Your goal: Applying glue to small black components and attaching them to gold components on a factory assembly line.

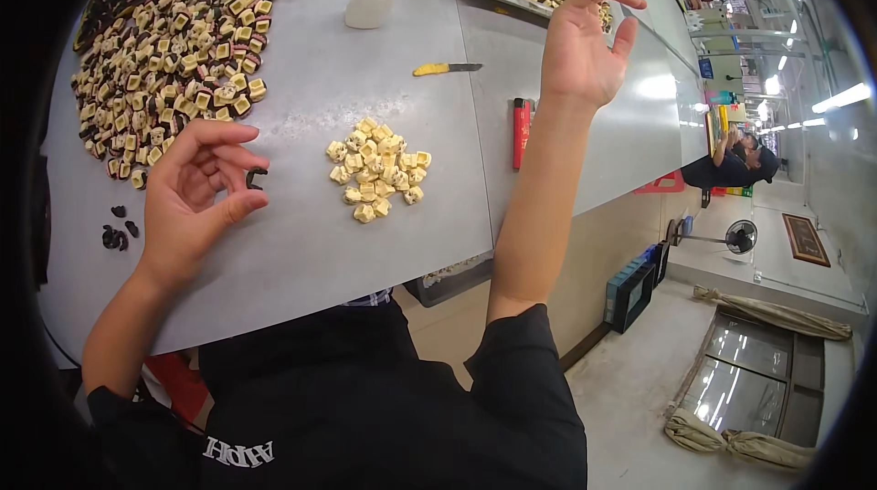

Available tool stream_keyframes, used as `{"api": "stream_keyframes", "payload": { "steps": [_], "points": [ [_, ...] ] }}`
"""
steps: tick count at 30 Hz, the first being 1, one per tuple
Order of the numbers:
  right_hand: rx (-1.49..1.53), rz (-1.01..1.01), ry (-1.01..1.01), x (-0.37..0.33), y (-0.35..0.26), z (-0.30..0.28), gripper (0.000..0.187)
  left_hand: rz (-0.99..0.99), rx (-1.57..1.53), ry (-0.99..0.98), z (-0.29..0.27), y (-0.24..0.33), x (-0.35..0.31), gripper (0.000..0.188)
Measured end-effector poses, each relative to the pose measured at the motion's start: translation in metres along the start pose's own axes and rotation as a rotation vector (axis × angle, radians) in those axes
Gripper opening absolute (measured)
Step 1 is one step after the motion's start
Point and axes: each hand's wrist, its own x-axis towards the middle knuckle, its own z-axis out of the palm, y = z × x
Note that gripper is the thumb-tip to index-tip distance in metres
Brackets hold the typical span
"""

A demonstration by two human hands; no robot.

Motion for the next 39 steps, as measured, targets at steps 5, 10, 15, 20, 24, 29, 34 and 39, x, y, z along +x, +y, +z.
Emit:
{"api": "stream_keyframes", "payload": {
  "steps": [5, 10, 15, 20, 24, 29, 34, 39],
  "points": [
    [-0.911, 0.441, -0.593, 0.007, -0.001, 0.002, 0.030, -0.003, 0.019, 0.005, 0.000, 0.001, 0.000, 0.041],
    [-1.835, 0.861, -0.857, -0.020, 0.045, -0.011, 0.015, -0.007, 0.000, 0.004, -0.002, 0.001, 0.000, 0.039],
    [-2.220, 1.038, -0.842, -0.030, 0.074, -0.034, 0.015, -0.012, -0.008, -0.035, -0.004, 0.002, 0.001, 0.043],
    [-2.292, 1.089, -0.918, -0.036, 0.082, -0.043, 0.018, 0.016, 0.008, -0.048, -0.004, 0.000, 0.000, 0.041],
    [-2.303, 1.088, -0.795, -0.038, 0.083, -0.044, 0.017, 0.074, 0.030, -0.033, -0.005, -0.002, -0.002, 0.038],
    [-2.235, 1.061, -0.801, -0.036, 0.084, -0.044, 0.022, 0.315, 0.248, 0.064, -0.006, -0.003, -0.004, 0.031],
    [-2.013, 0.777, -0.615, -0.042, 0.090, -0.049, 0.019, 0.337, 0.219, 0.155, -0.004, -0.005, -0.002, 0.021],
    [-1.843, 0.655, -0.519, -0.046, 0.098, -0.062, 0.017, 0.409, 0.233, 0.200, -0.006, -0.006, -0.001, 0.018]
  ]
}}
